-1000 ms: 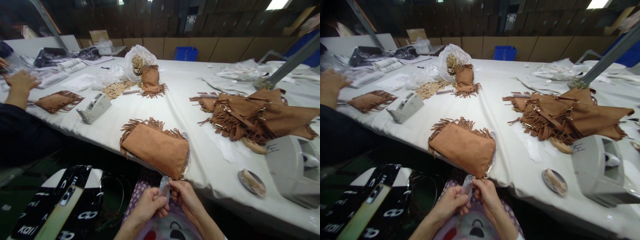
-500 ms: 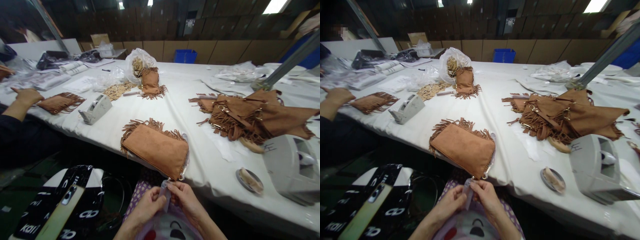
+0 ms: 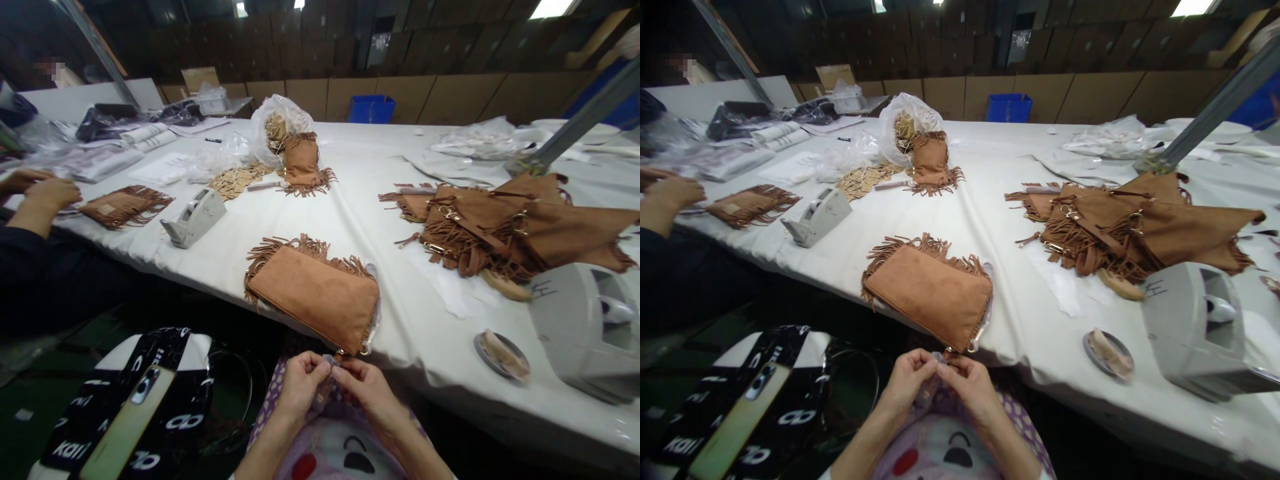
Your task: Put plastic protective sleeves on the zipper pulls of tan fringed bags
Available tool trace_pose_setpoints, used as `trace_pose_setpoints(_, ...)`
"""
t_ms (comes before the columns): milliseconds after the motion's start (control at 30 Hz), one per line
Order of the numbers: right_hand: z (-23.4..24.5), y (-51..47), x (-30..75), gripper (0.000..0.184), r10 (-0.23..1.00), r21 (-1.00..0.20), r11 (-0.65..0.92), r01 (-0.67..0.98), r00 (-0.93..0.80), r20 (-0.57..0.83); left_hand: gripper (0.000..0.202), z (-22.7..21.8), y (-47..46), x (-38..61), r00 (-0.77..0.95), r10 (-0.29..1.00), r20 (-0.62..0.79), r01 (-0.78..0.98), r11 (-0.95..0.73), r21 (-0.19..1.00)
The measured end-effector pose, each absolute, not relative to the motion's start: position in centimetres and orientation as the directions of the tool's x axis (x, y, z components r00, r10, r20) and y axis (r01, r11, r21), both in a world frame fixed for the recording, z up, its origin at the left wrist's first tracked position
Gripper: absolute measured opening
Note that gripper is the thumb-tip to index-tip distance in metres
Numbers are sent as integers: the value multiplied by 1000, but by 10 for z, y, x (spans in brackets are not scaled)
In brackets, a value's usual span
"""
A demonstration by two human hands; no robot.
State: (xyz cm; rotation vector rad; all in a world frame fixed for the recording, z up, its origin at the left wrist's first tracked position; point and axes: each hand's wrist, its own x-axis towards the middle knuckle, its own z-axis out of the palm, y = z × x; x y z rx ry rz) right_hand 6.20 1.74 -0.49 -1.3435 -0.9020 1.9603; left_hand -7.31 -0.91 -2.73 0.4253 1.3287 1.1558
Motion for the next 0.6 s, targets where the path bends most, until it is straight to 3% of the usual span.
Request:
trace_pose_setpoints(267, -6, 24, 66, 44, 816, -808, -566, -164, -256, -519, 28, -24, -3, -81, -138, 915, -379, -206, 347, 915)
trace_pose_setpoints(400, -13, 25, 66, 45, 820, -811, -569, -132, -165, -549, 33, -30, -5, -79, -74, 891, -448, -262, 416, 871)
trace_pose_setpoints(600, -17, 30, 65, 44, 845, -850, -523, -62, -169, -508, 39, -24, 1, -70, -20, 886, -464, -328, 432, 840)
